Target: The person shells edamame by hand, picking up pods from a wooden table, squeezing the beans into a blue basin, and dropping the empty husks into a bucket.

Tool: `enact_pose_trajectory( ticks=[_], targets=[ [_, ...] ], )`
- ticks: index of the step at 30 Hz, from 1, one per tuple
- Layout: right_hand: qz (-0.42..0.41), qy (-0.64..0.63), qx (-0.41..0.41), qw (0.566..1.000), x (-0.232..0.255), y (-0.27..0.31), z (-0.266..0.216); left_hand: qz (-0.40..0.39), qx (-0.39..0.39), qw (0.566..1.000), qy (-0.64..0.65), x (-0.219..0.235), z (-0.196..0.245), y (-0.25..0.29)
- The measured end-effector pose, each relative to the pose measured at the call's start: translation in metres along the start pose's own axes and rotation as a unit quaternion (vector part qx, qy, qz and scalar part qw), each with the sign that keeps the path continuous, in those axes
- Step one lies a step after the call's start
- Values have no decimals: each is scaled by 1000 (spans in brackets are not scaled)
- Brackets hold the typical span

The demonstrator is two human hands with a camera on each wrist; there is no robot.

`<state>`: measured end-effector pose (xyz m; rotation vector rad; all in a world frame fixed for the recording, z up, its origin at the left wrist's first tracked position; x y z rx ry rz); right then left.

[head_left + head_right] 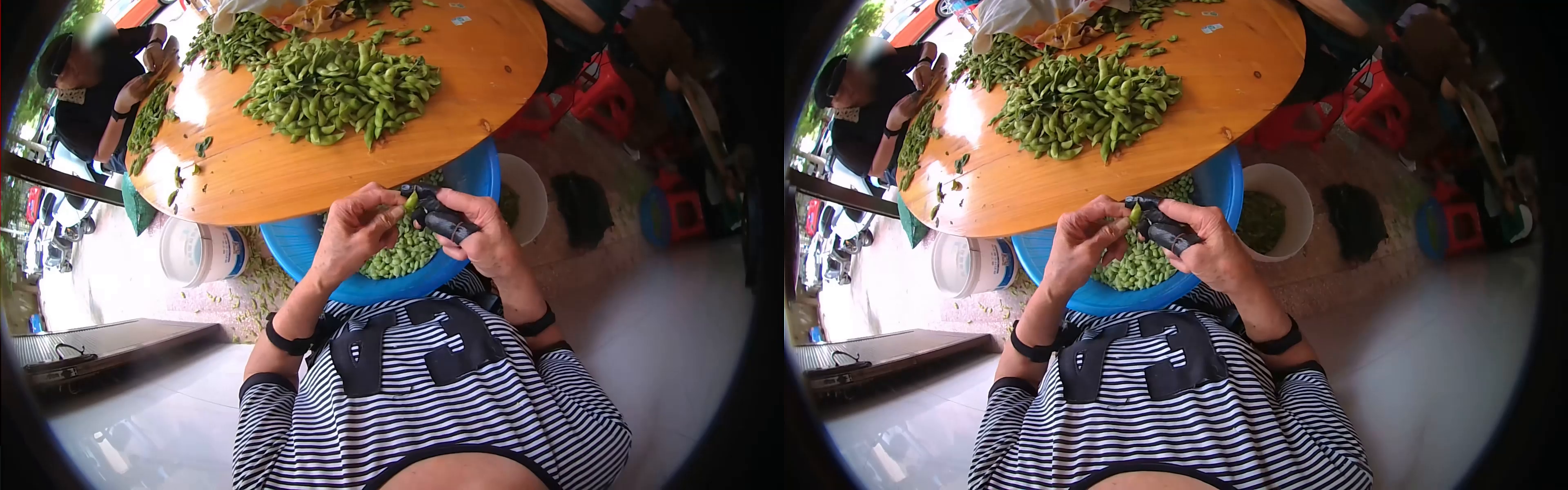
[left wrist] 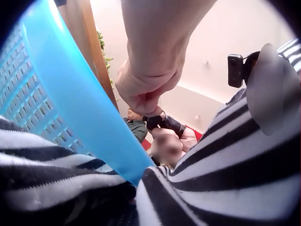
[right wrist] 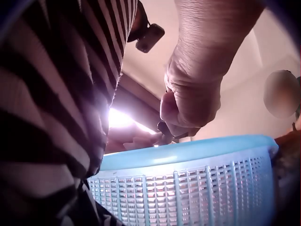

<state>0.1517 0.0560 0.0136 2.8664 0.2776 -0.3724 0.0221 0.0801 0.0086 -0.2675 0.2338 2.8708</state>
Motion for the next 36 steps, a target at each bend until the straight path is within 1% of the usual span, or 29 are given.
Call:
enact_pose_trajectory(
  ticks=[1,2,4,5,7,8,9,10,11,12,13,15,17,19,20,21,22,23,24,25,26,27,28,30,31,33,34,36],
  targets=[
    [0,-1,-1,1000,0,0,1,15,-21,999,-29,1,3,0],
    [1,-23,-15,1000,0,-1,3,14,-20,999,-29,0,1,0],
    [3,-46,-29,999,1,-1,6,42,-117,986,-112,1,15,2],
    [1,-35,-19,999,1,-1,5,42,-116,986,-112,1,15,2],
    [1,-24,-10,1000,2,-1,5,30,-148,977,-152,-3,20,4],
    [7,-6,11,1000,4,-3,2,30,-147,977,-151,-3,21,5],
    [13,13,31,999,5,-3,0,17,-82,994,-75,-4,12,4],
    [14,13,31,999,6,-3,1,5,-15,1000,3,-5,1,5],
    [6,-50,9,999,6,-2,5,5,-14,1000,3,-2,-1,3],
    [-1,-112,-11,994,5,-1,8,-31,80,989,119,-5,-18,2],
    [0,-112,-12,994,8,-2,10,-66,172,955,232,-13,-32,6],
    [-65,-167,2,984,2,-1,10,-63,176,954,233,-15,-34,6],
    [-57,-151,-3,987,9,-3,21,-59,180,954,233,-17,-35,7],
    [-48,-136,-7,990,7,-3,20,-65,93,985,128,-17,-20,6],
    [-15,-47,32,998,5,-1,10,-65,93,985,128,-21,-22,7],
    [19,42,70,997,5,0,1,-11,31,998,52,-12,-18,6],
    [19,42,69,997,2,1,2,43,-30,998,-26,-3,-11,5],
    [40,89,97,990,3,2,-3,61,-66,992,-89,2,-8,4],
    [61,136,125,981,3,3,-8,61,-65,992,-89,2,-8,3],
    [60,136,124,981,0,3,-8,77,-153,969,-176,0,8,4],
    [79,187,175,964,-3,6,-19,92,-240,931,-260,-5,24,10],
    [97,236,224,941,-6,10,-29,101,-275,907,-301,-10,35,14],
    [97,236,224,941,-8,9,-28,101,-274,908,-301,-11,34,13],
    [126,250,252,926,-6,10,-32,121,-320,890,-301,-13,41,15],
    [127,250,252,926,-5,10,-32,121,-320,890,-301,-13,41,15],
    [124,238,228,936,-2,7,-27,95,-244,927,-268,-9,29,8],
    [124,237,228,936,0,6,-25,96,-244,927,-268,-8,29,7],
    [118,254,241,929,0,5,-22,81,-185,936,-287,-5,15,2]
  ],
)
Point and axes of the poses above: each hand's wrist, its own y-axis away from the middle knuckle, its own x-axis out of the back of the hand, z = x × y, the point moved 10 cm from there along -y, towards the middle knuckle, and after that the axes turned 8 degrees about z, right-handed, at the moved point
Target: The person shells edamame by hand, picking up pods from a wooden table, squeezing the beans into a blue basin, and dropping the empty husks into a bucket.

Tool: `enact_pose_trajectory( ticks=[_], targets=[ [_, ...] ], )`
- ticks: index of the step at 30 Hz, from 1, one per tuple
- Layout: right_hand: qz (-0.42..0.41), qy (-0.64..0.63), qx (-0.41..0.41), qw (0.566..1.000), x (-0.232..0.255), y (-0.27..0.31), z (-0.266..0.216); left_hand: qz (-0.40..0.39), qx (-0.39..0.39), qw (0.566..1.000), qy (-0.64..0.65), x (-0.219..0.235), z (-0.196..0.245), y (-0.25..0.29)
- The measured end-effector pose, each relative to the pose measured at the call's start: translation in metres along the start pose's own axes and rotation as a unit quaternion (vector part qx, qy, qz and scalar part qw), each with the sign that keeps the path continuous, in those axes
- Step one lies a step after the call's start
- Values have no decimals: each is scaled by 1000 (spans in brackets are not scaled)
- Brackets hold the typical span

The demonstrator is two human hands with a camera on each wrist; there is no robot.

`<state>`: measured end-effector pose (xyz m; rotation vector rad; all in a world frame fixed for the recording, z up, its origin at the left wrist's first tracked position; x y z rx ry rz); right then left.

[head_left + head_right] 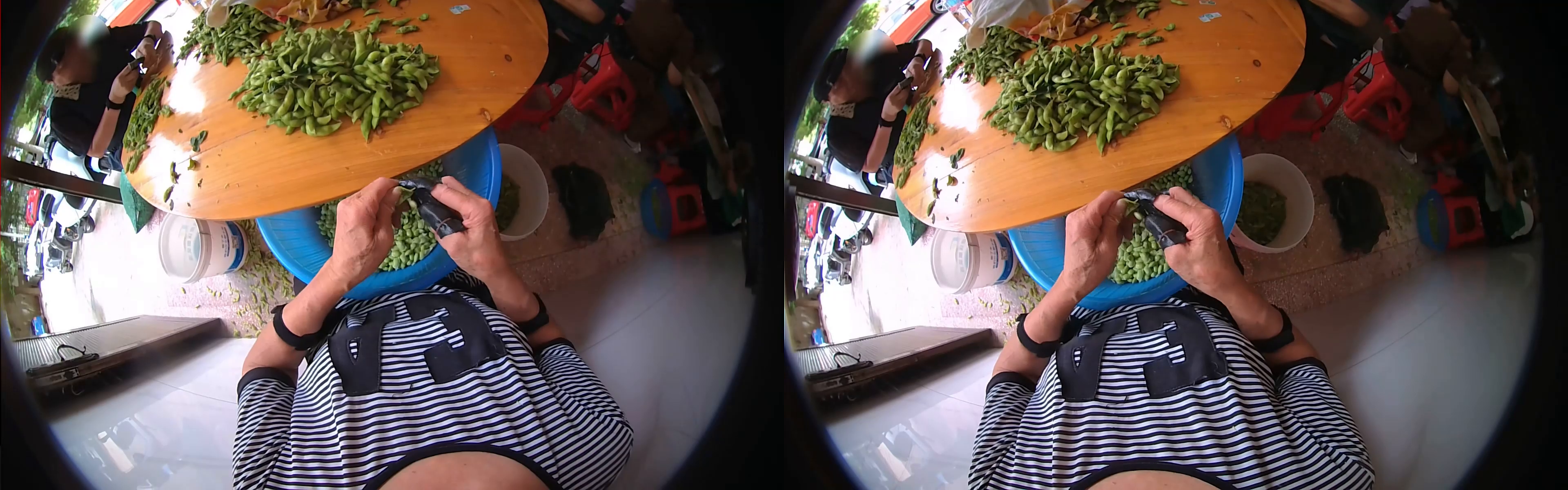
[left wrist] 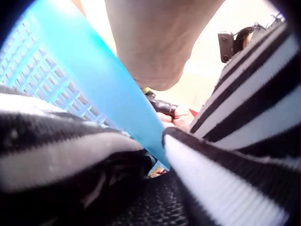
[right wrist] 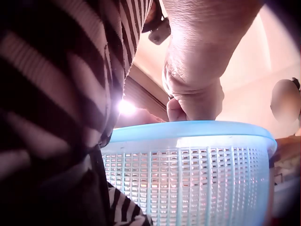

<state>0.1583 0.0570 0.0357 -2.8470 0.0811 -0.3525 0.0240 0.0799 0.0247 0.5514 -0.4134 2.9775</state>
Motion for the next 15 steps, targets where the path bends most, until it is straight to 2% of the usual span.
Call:
enact_pose_trajectory(
  ticks=[1,2,3,4,6,7,9,13,15],
  targets=[
    [0,0,-1,1000,2,-1,1,0,1,1000,0,3,-2,-2],
    [-29,-87,-74,993,-1,0,14,-65,123,983,122,-7,-24,1],
    [-56,-173,-147,972,-7,3,24,-127,241,932,240,-22,-38,10],
    [-56,-173,-147,972,-6,2,25,-127,241,932,240,-20,-39,9],
    [-79,-155,-126,977,-7,1,21,-172,279,894,307,-30,-38,15],
    [-79,-155,-127,976,-8,2,20,-171,279,893,308,-30,-36,16],
    [-33,33,15,999,0,-1,-5,-161,229,914,292,-26,-25,13],
    [-10,118,70,990,-6,4,-22,-143,198,906,345,-28,-28,15],
    [-11,122,73,990,-7,4,-25,-116,244,888,372,-29,-34,17]
  ],
)
Point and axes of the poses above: each hand's wrist, its own y-axis away from the middle knuckle, its own x-axis out of the back of the hand, z = x × y, the point moved 10 cm from there along -y, towards the middle knuckle, and after that the axes turned 8 degrees about z, right-handed, at the moved point
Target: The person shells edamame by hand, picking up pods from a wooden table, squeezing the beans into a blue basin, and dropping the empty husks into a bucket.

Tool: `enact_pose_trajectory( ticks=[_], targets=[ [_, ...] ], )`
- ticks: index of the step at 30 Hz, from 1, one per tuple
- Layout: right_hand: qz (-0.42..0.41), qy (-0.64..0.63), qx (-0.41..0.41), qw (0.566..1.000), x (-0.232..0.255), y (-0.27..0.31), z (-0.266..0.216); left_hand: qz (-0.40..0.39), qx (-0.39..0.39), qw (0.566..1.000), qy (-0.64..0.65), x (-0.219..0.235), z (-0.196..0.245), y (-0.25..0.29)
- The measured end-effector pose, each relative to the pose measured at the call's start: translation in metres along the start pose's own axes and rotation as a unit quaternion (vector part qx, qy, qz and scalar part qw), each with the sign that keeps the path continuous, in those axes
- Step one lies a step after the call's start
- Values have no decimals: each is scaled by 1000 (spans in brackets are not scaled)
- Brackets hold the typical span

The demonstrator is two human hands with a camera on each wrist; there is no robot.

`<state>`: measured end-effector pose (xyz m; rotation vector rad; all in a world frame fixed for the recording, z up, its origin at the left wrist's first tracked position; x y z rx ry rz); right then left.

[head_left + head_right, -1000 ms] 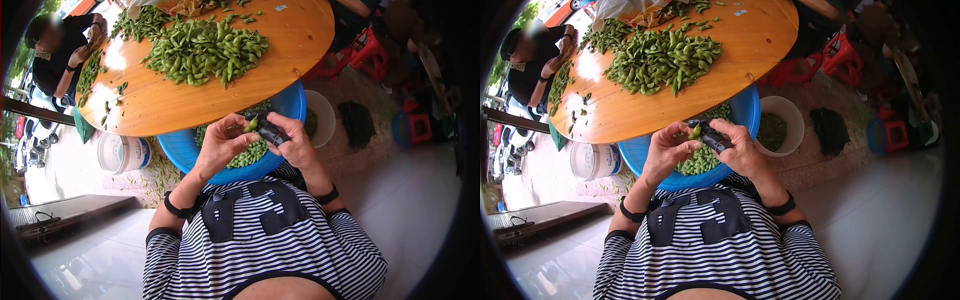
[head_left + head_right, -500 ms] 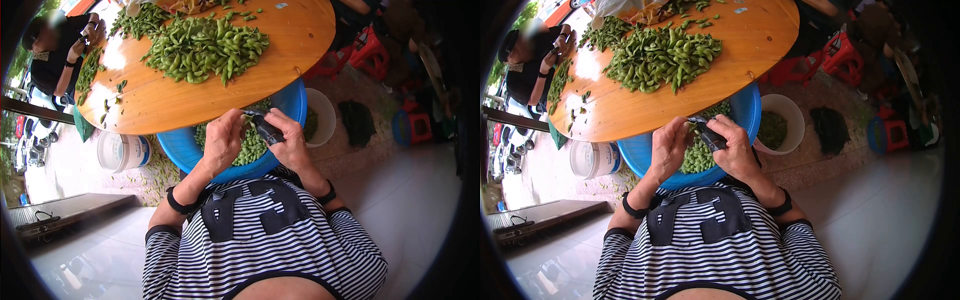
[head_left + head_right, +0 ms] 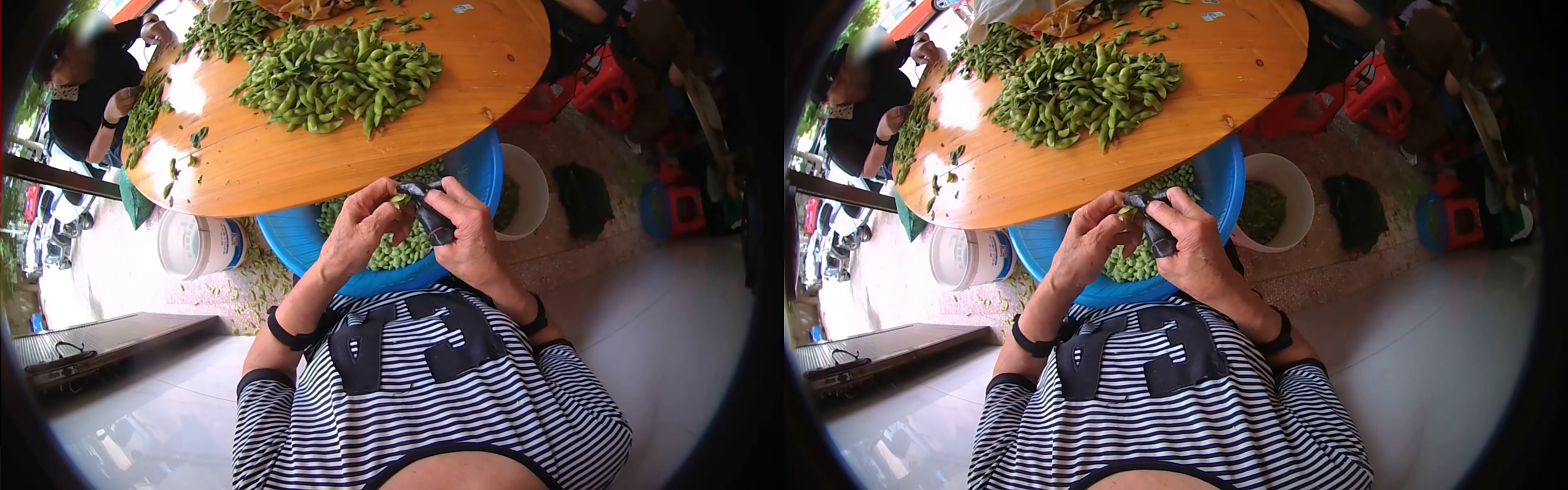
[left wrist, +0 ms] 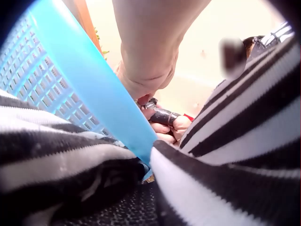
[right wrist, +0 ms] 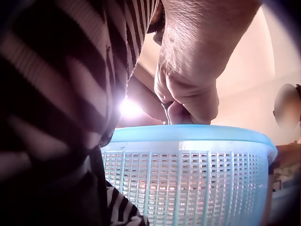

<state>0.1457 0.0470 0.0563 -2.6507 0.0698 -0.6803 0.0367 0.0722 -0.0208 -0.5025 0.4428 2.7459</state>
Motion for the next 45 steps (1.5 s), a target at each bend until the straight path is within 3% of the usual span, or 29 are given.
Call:
enact_pose_trajectory(
  ticks=[3,7,9,10,11,13,15,16,17,19,20,22,23,25,29,31,32,33,34,35,36,37,40,45],
  targets=[
    [5,-7,6,1000,-1,-1,-3,-9,44,994,104,3,-15,-4],
    [7,-14,-35,999,16,-7,16,-7,19,999,40,5,-7,-1],
    [93,19,-31,995,53,-9,27,-186,-35,964,-188,-14,-1,16],
    [135,48,-22,989,78,-8,35,-218,-29,926,-306,-16,6,22],
    [181,172,17,968,103,-10,29,-214,-30,927,-308,-10,21,23],
    [208,326,-32,922,141,-3,50,-157,-110,941,-279,12,68,17],
    [201,375,-58,903,165,9,76,-31,-181,946,-269,74,120,-10],
    [190,362,-92,908,169,12,79,43,-248,906,-341,111,153,-25],
    [180,348,-127,912,171,14,82,173,-239,858,-421,158,177,-42],
    [186,344,-119,913,167,16,80,326,-211,764,-515,217,210,-65],
    [190,343,-111,913,165,16,78,326,-211,764,-514,236,214,-79],
    [182,326,-120,920,157,14,80,314,-289,642,-637,243,223,-96],
    [174,308,-130,926,152,12,83,289,-249,708,-594,256,209,-110],
    [176,301,-118,930,144,7,75,267,-289,635,-665,246,205,-114],
    [173,283,-96,938,131,0,62,304,-301,601,-675,246,207,-102],
    [176,278,-83,941,125,1,58,371,-280,619,-633,247,212,-79],
    [156,229,-86,957,116,-1,58,390,-268,645,-600,225,216,-60],
    [135,179,-88,971,106,-2,57,374,-271,696,-550,228,211,-55],
    [131,126,-56,982,94,-5,49,333,-215,815,-423,196,199,-37],
    [106,-8,-112,988,76,-4,52,288,-214,874,-327,172,182,-28],
    [76,-49,-51,995,61,-8,36,200,-218,926,-236,138,164,-16],
    [37,-120,-108,986,43,-10,28,134,-200,951,-193,106,141,-8],
    [-35,-240,-158,957,5,-9,13,46,-41,991,-115,37,74,12],
    [-100,-328,-240,908,-6,-1,19,24,-40,998,-49,1,44,9]
  ],
)
Point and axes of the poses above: each hand's wrist, its own y-axis away from the middle knuckle, its own x-axis out of the back of the hand, z = x × y, the point moved 10 cm from there along -y, towards the middle knuckle, and after that the axes turned 8 degrees about z, right-handed, at the moved point
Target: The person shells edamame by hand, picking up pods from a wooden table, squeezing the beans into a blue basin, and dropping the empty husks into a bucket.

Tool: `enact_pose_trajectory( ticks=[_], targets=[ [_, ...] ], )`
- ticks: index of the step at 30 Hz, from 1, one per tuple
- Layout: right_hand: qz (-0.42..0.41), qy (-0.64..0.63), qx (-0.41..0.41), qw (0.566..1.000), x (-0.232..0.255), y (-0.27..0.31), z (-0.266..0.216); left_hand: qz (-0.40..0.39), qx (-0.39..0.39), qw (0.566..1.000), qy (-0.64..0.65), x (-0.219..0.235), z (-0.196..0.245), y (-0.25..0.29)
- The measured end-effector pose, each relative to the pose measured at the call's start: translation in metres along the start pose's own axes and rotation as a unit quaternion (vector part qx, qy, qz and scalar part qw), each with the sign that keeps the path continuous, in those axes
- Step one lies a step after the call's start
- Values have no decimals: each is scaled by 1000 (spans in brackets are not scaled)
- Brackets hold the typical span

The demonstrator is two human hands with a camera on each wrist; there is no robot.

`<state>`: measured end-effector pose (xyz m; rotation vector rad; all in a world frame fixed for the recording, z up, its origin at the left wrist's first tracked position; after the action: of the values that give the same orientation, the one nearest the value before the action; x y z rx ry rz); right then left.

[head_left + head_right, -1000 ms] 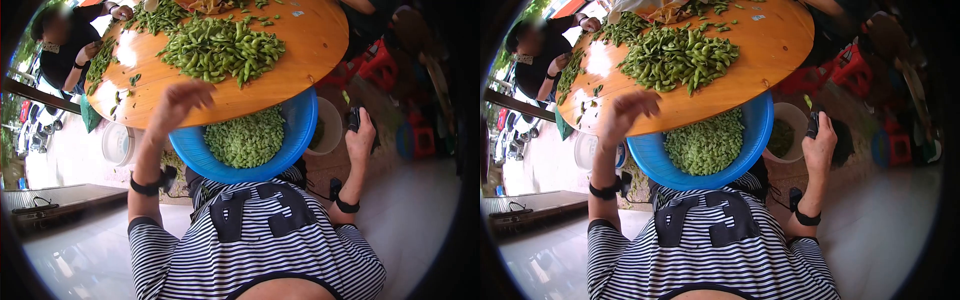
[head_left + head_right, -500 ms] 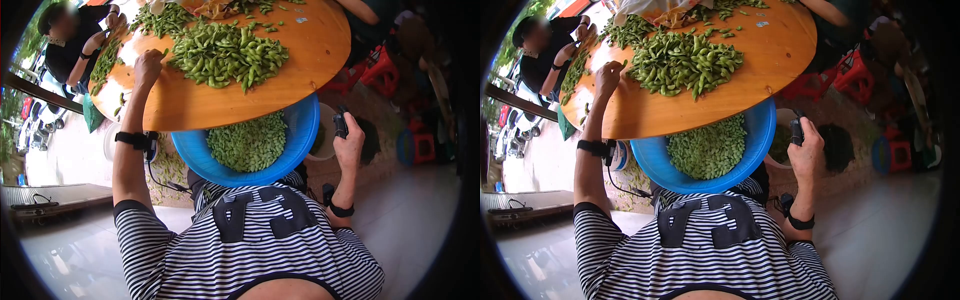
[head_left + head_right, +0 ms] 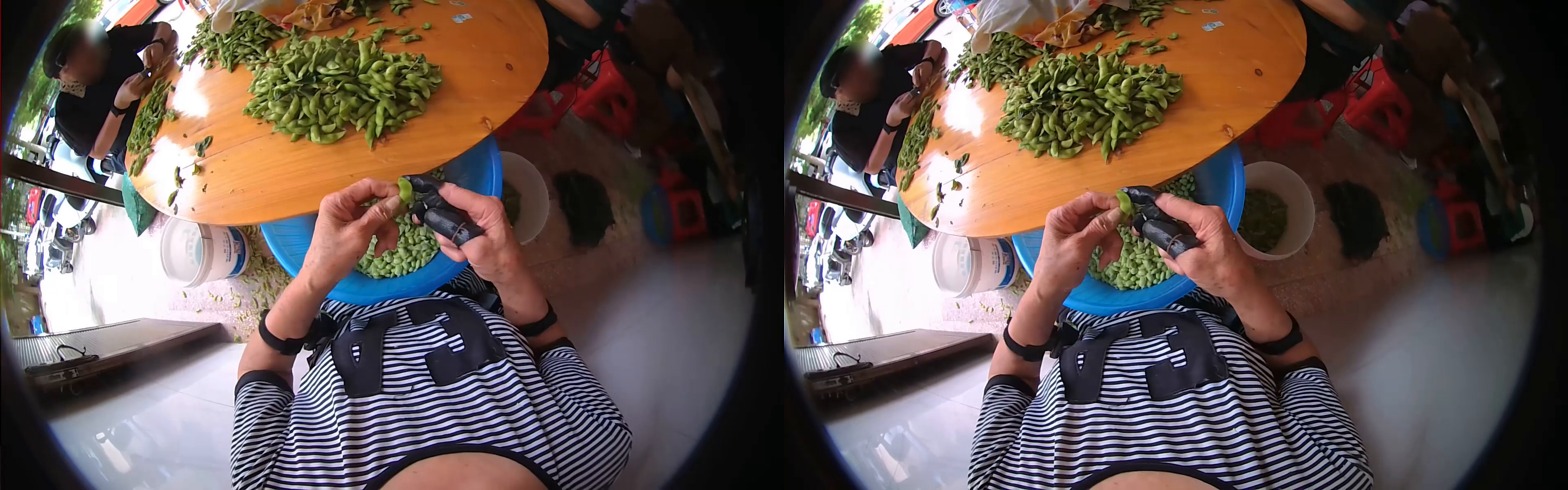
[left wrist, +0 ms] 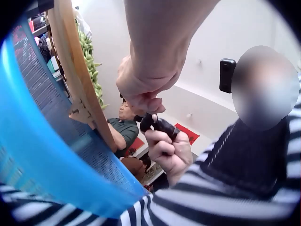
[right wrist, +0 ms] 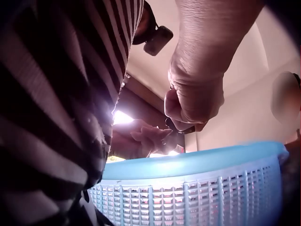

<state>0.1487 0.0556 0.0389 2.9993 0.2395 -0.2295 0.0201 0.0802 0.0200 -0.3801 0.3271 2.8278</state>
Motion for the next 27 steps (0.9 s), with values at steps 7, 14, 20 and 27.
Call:
enact_pose_trajectory(
  ticks=[7,14,20,27],
  targets=[
    [-4,-44,-30,999,7,-4,22,42,-43,996,-71,-3,-8,0],
    [-16,-148,-46,988,6,-10,37,42,-11,999,-2,-1,-12,-1],
    [-73,-253,-28,964,2,-8,41,-25,83,985,149,-8,-37,-5],
    [47,35,78,995,2,-5,16,76,-110,982,-136,5,-17,-2]
  ],
)
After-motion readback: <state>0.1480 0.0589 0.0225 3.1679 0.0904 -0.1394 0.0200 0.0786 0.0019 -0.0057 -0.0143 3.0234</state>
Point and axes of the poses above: each hand's wrist, its own y-axis away from the middle knuckle, its own x-axis out of the back of the hand, z = x × y, the point moved 10 cm from there along -y, towards the middle knuckle, and after that the axes turned 8 degrees about z, right-handed, at the moved point
